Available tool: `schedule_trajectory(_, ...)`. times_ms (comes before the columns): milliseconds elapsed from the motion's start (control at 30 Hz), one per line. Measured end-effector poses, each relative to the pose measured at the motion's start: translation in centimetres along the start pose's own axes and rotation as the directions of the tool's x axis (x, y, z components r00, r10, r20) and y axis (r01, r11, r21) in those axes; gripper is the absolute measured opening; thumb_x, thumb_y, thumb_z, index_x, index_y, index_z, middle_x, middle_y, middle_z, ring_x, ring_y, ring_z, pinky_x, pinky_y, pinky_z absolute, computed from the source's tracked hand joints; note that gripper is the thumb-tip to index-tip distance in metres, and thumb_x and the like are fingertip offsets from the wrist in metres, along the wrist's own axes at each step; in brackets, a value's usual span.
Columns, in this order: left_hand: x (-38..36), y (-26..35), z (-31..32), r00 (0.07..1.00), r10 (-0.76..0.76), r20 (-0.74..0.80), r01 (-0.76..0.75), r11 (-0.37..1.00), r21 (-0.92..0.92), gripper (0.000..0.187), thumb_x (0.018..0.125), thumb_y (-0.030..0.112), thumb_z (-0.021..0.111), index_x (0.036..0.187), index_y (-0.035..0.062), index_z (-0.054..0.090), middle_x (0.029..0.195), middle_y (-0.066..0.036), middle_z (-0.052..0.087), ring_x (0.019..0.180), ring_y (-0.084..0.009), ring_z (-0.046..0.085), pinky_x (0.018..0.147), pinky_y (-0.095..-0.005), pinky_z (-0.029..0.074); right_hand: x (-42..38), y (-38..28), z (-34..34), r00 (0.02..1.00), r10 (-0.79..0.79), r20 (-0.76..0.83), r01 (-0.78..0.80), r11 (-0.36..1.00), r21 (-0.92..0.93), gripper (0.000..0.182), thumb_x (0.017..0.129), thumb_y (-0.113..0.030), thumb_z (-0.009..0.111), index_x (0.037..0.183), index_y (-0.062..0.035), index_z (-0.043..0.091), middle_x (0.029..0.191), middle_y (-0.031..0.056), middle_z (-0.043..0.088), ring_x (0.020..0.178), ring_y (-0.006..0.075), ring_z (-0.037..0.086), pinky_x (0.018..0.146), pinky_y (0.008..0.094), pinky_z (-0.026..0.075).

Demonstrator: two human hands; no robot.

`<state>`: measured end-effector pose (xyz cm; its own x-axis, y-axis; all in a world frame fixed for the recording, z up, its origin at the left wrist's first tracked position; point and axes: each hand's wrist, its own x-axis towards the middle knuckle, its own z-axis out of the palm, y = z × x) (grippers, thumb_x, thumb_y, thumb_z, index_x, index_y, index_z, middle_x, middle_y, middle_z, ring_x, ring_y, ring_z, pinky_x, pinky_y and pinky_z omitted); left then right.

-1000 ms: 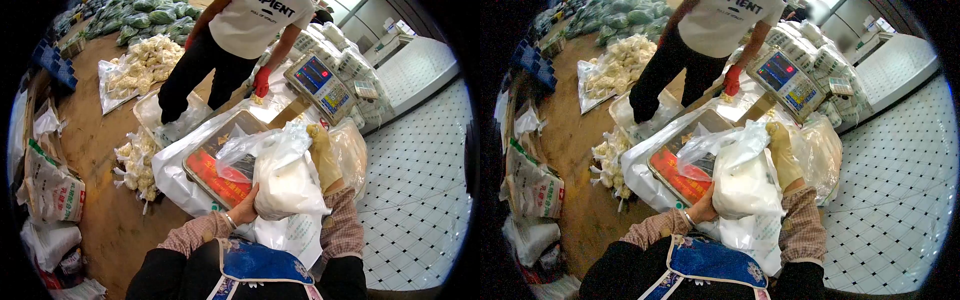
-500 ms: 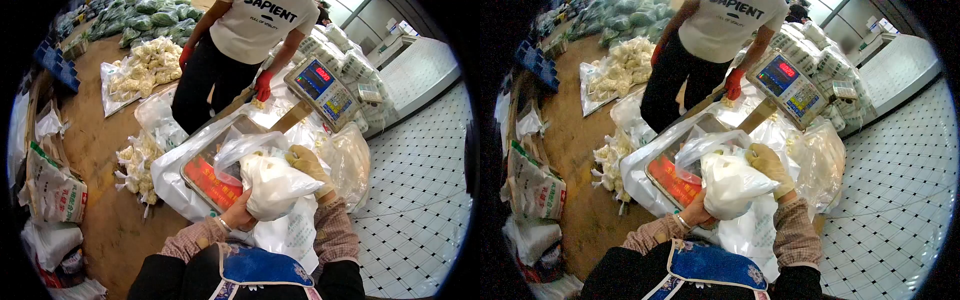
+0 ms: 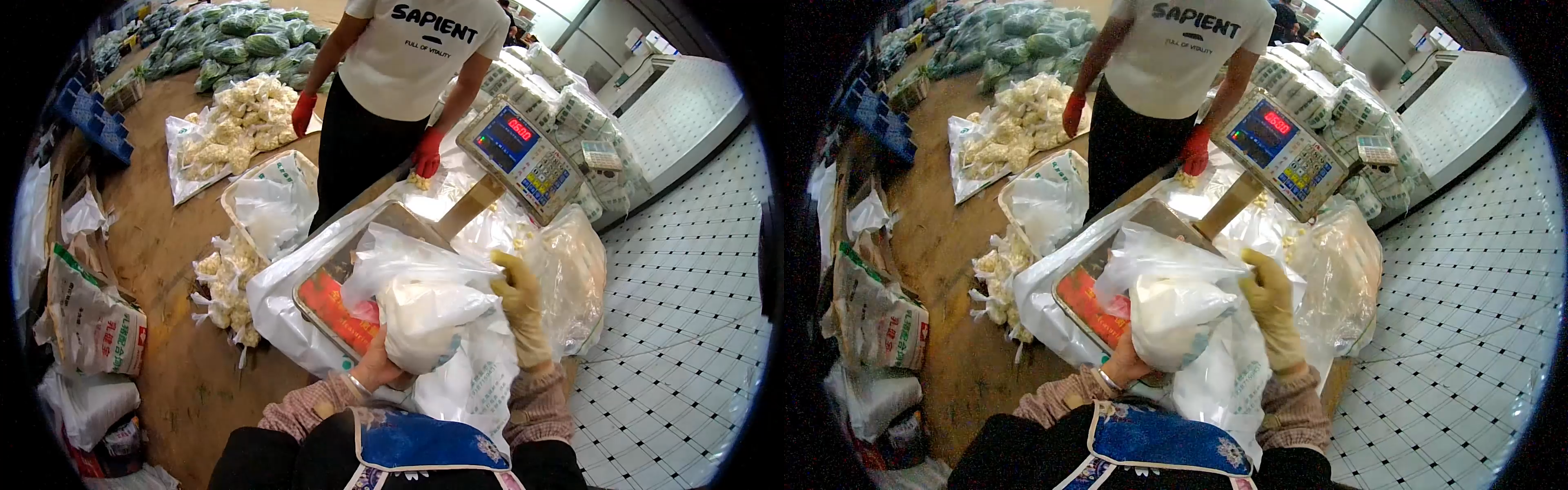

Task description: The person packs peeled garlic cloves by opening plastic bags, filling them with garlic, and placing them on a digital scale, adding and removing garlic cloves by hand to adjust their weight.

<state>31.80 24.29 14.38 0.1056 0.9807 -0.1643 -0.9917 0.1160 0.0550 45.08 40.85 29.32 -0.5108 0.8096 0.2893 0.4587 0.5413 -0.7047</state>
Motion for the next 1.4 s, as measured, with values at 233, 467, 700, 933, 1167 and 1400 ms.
schedule_trajectory(233,-0.1,0.0,0.7,0.999,-0.028,0.031,0.027,0.998,0.051,0.059,0.083,0.046,0.042,0.127,0.0088,0.033,0.128,-0.009,0.039,0.116,-0.0239,0.038,0.099,-0.0398,0.029,-5.0,-3.7,-5.8,0.796,0.44,0.415,-0.572,0.772,0.277,0.036,0.075,-0.009,0.056,0.109,-0.0009,0.05,0.088,0.0061,0.057,0.081,0.0095,0.053,0.064,0.0215,0.043)
schedule_trajectory(467,1.7,-0.1,1.9,0.991,-0.129,0.029,0.113,0.939,0.324,0.058,0.083,0.036,0.051,0.128,0.0076,0.028,0.122,-0.012,0.042,0.111,-0.0231,0.043,0.094,-0.0375,0.035,-6.3,-1.3,2.7,0.812,0.3,0.501,-0.474,0.84,0.264,0.056,0.07,-0.016,0.066,0.117,0.0008,0.042,0.11,0.0117,0.052,0.097,0.0205,0.051,0.083,0.0311,0.042)
schedule_trajectory(700,1.9,1.0,5.3,0.992,-0.111,-0.054,0.121,0.957,0.263,0.065,0.082,0.05,0.043,0.129,0.0082,0.026,0.127,-0.01,0.038,0.112,-0.0241,0.042,0.094,-0.0394,0.034,-5.1,0.7,4.7,0.907,0.383,0.173,-0.406,0.691,0.598,0.038,0.073,-0.01,0.064,0.105,0.0028,0.049,0.097,0.0084,0.056,0.083,0.0164,0.054,0.073,0.0286,0.046)
schedule_trajectory(933,-1.2,8.2,4.4,0.948,0.045,-0.316,0.3,0.215,0.93,0.056,0.079,0.044,0.051,0.111,-0.0013,0.046,0.102,-0.017,0.056,0.084,-0.0225,0.059,0.069,-0.0294,0.047,-0.5,-1.1,3.2,0.933,0.358,-0.046,-0.229,0.685,0.691,0.024,0.072,-0.005,0.063,0.094,0.0008,0.054,0.084,0.0044,0.059,0.071,0.0122,0.055,0.064,0.0242,0.045)
schedule_trajectory(1167,3.4,12.0,1.9,0.378,0.786,0.49,-0.072,-0.502,0.862,0.041,0.073,0.024,0.062,0.104,-0.0022,0.052,0.089,-0.015,0.059,0.077,-0.0193,0.058,0.067,-0.026,0.044,1.9,-3.9,2.9,0.998,0.058,-0.001,-0.052,0.893,0.447,0.028,0.07,-0.008,0.066,0.094,-0.0017,0.055,0.083,0.0035,0.059,0.07,0.0116,0.054,0.064,0.0253,0.044)
schedule_trajectory(1400,2.3,11.6,2.1,0.78,0.623,0.055,-0.376,0.397,0.837,0.03,0.086,0.016,0.048,0.11,-0.0018,0.049,0.1,-0.004,0.056,0.087,-0.0086,0.051,0.075,-0.0216,0.04,4.4,-8.0,-0.2,0.982,-0.188,0.025,0.171,0.935,0.312,0.031,0.066,-0.003,0.064,0.095,-0.0027,0.055,0.083,0.0023,0.059,0.075,0.0103,0.053,0.067,0.0245,0.044)
